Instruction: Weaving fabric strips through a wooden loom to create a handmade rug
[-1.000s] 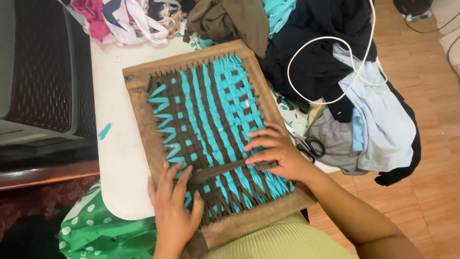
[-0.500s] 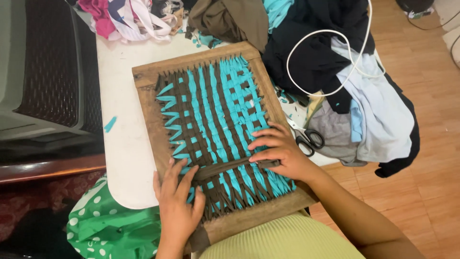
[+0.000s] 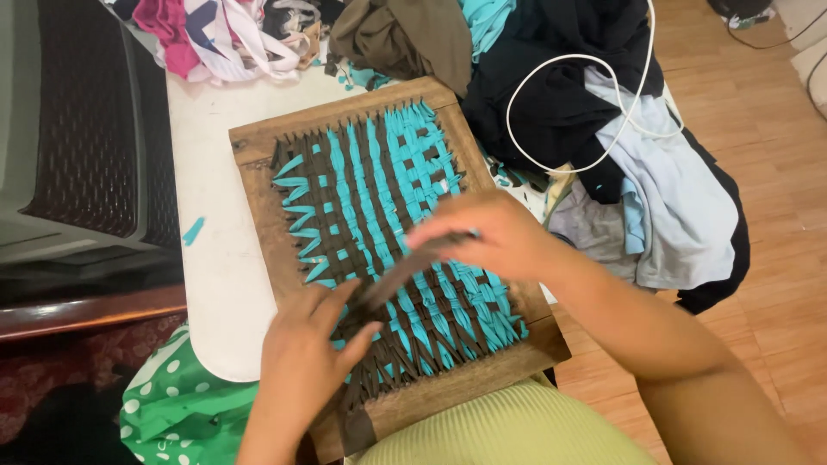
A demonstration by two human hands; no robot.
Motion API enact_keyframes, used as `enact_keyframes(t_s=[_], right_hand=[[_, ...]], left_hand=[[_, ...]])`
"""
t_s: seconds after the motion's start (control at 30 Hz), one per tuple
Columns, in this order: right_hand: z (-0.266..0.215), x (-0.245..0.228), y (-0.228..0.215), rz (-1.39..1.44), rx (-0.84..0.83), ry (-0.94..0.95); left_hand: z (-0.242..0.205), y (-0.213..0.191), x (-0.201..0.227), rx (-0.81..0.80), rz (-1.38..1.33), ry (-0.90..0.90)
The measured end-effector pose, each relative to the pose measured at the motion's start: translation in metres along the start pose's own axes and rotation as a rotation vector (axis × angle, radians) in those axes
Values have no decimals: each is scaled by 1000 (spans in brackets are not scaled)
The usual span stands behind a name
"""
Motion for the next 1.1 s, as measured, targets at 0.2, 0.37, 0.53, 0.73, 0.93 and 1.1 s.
enact_keyframes(t_s=[0.2, 0.37, 0.53, 0.73, 0.93, 1.1], right_hand=[[75, 5, 5, 130, 83, 208], [104, 45, 21, 427, 239, 253], [109, -7, 36, 754, -5, 282], [81, -88, 42, 380, -435, -133], [72, -80, 55, 222, -427, -337], [70, -76, 54, 216, -486, -255]], left_hand=[[42, 34, -43, -317, 235, -110], [47, 50, -60, -146, 235, -111], [28, 9, -28, -256, -102, -345], [-11, 28, -38, 80, 4, -130], [-33, 35, -37, 89, -11, -163], [-32, 33, -33, 137, -75, -199]])
Point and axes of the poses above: each hand's wrist, its own z-axis towards the middle knuckle, its own y-axis out of the palm, x = y × z, the point moved 2 cm from there along z, towards the middle knuckle, and after that the axes turned 8 degrees about z, right-handed, at the moved point
